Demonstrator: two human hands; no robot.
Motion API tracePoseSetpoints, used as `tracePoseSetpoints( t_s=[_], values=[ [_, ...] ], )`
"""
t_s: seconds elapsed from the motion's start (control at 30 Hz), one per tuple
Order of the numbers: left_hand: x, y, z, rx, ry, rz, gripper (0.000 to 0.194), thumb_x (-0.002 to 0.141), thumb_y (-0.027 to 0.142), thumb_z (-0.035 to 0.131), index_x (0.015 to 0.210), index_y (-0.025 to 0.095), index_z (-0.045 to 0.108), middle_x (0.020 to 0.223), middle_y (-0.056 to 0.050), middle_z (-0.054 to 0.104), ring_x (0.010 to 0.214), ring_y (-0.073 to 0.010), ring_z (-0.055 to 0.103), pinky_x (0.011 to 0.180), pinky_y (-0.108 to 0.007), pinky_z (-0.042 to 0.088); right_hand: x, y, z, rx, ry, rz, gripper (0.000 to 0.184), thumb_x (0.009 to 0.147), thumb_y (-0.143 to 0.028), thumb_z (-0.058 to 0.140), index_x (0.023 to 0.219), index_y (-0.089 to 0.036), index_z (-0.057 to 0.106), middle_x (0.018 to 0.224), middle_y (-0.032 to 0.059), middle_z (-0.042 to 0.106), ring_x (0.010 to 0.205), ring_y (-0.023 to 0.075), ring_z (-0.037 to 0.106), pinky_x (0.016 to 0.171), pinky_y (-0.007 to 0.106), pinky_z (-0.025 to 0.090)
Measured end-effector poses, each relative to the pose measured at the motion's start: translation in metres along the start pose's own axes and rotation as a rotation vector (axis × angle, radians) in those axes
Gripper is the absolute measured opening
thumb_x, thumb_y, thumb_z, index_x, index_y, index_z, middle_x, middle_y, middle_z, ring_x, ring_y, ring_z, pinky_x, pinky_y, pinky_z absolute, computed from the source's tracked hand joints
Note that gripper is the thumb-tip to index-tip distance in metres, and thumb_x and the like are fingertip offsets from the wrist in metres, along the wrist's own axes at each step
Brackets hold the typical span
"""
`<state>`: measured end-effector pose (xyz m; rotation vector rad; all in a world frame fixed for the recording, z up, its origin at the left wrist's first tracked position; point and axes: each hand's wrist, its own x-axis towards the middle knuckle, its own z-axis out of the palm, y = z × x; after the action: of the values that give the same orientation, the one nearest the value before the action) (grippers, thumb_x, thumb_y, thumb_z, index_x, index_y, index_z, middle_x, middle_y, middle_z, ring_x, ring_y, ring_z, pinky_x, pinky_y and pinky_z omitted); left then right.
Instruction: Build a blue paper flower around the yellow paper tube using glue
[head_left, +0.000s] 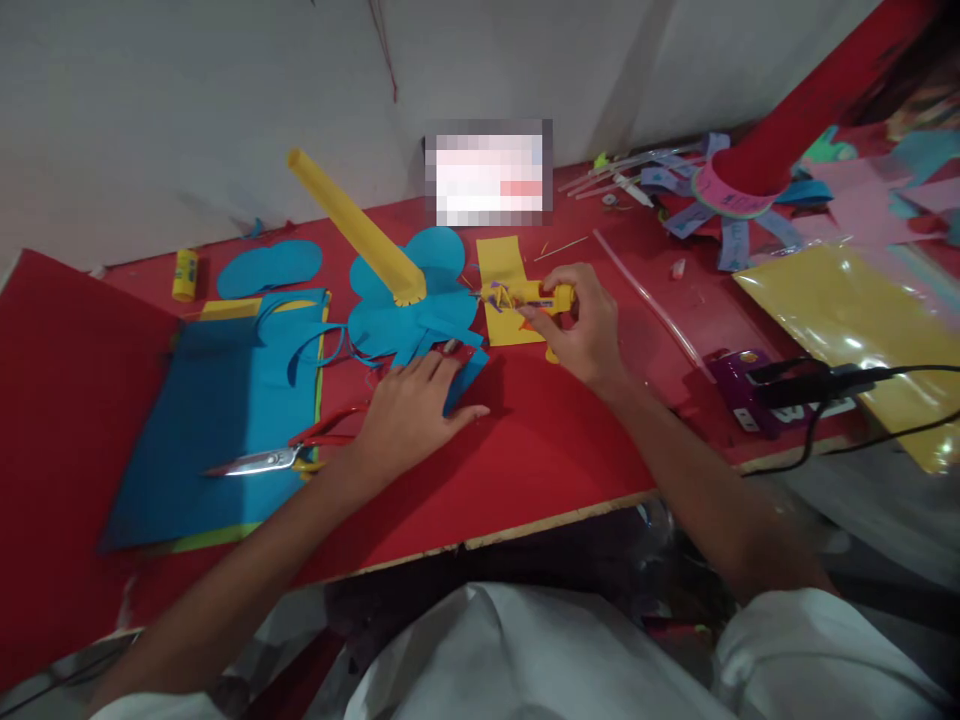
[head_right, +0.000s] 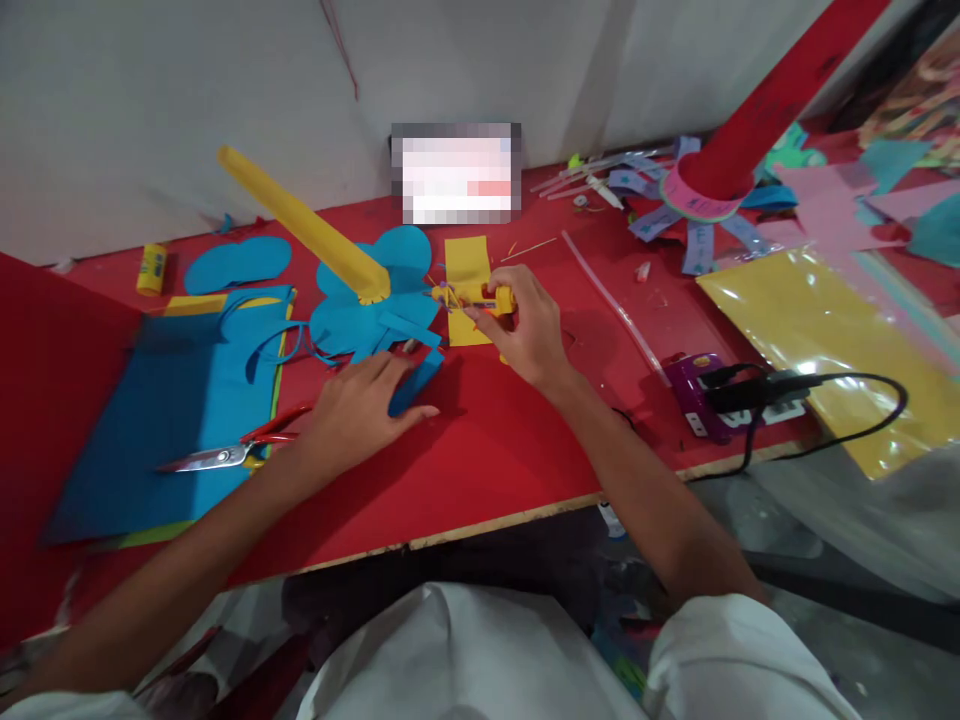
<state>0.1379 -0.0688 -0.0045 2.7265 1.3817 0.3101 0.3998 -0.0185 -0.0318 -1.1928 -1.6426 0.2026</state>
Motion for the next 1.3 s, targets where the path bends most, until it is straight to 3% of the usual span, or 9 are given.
tracePoseSetpoints(
  t_s=[0.07,0.17,0.3,0.43,0.53,0.67,0.83,1.03,1.3],
  values=[
    [0.002,0.002,0.008,-0.037,-0.008,0.03,0.042,0.098,0.049,0.069,0.124,0.016,0.066,0.125,-0.019,0.071,0.114,-0.0385,0.066,0.096,-0.05,0.051,0.001,0.003,0.001,0.042,-0.009,0.055,0.035,0.092,-0.056,0.074,0.101,-0.028,0.056,0.095,0.0013,0.063,0.067,0.0151,0.055,0.06,0.033,0.052],
    [0.005,-0.008,0.016,-0.203,0.015,0.088,0.018,0.101,0.026,0.062,0.116,0.019,0.068,0.119,-0.012,0.073,0.114,-0.0324,0.066,0.103,-0.048,0.05,0.004,0.01,0.001,0.116,-0.041,0.1,0.038,0.09,-0.057,0.077,0.102,-0.029,0.056,0.095,0.0004,0.06,0.065,0.0137,0.051,0.055,0.031,0.051],
    [0.005,-0.02,0.018,-0.446,0.014,0.064,0.02,0.098,0.016,0.057,0.114,0.022,0.067,0.119,-0.009,0.073,0.118,-0.0277,0.066,0.103,-0.044,0.052,0.008,0.018,0.001,0.194,-0.096,0.117,0.042,0.085,-0.059,0.081,0.098,-0.029,0.054,0.09,-0.0012,0.055,0.062,0.0127,0.047,0.052,0.031,0.049],
    [0.003,-0.025,0.013,-0.503,0.067,0.026,0.011,0.098,0.027,0.064,0.107,0.022,0.067,0.12,-0.01,0.069,0.119,-0.028,0.063,0.104,-0.045,0.052,0.01,0.019,0.001,0.235,-0.14,0.127,0.044,0.085,-0.062,0.079,0.091,-0.028,0.051,0.083,-0.0026,0.049,0.062,0.0127,0.043,0.052,0.031,0.045],
    [0.002,-0.03,0.008,-0.454,0.097,0.015,0.017,0.098,0.038,0.067,0.103,0.021,0.069,0.119,-0.011,0.068,0.115,-0.0287,0.062,0.1,-0.044,0.051,0.01,0.018,0.0,0.237,-0.164,0.131,0.043,0.088,-0.062,0.076,0.088,-0.028,0.05,0.077,-0.0037,0.045,0.06,0.0124,0.04,0.051,0.03,0.039],
    [0.002,-0.037,-0.001,-0.474,-0.028,0.026,0.03,0.098,0.049,0.066,0.104,0.02,0.069,0.111,-0.009,0.069,0.1,-0.0252,0.065,0.086,-0.036,0.052,0.011,0.016,-0.002,0.304,-0.18,0.142,0.042,0.088,-0.06,0.076,0.088,-0.027,0.05,0.073,-0.0051,0.04,0.057,0.0111,0.035,0.049,0.029,0.03],
    [0.002,-0.039,-0.006,-0.528,-0.143,0.039,0.035,0.1,0.052,0.06,0.106,0.019,0.069,0.1,-0.006,0.073,0.089,-0.0202,0.065,0.085,-0.031,0.049,0.01,0.009,-0.005,0.368,-0.249,0.22,0.043,0.084,-0.056,0.081,0.09,-0.026,0.051,0.073,-0.0052,0.041,0.056,0.0101,0.032,0.05,0.028,0.027],
    [0.003,-0.044,-0.002,-0.591,-0.047,-0.044,0.038,0.098,0.055,0.062,0.099,0.017,0.07,0.092,-0.004,0.073,0.08,-0.0171,0.063,0.073,-0.028,0.044,0.009,0.003,-0.008,0.405,-0.363,0.261,0.045,0.076,-0.054,0.089,0.089,-0.025,0.056,0.078,-0.0032,0.049,0.06,0.0108,0.039,0.053,0.028,0.028],
    [0.003,-0.047,0.002,-0.538,0.014,0.007,0.043,0.101,0.057,0.058,0.108,0.018,0.073,0.101,-0.008,0.076,0.085,-0.019,0.067,0.078,-0.029,0.048,0.012,0.001,-0.021,0.386,-0.567,0.231,0.044,0.075,-0.051,0.091,0.087,-0.023,0.06,0.081,-0.0025,0.054,0.06,0.009,0.038,0.054,0.028,0.03]
  ],
)
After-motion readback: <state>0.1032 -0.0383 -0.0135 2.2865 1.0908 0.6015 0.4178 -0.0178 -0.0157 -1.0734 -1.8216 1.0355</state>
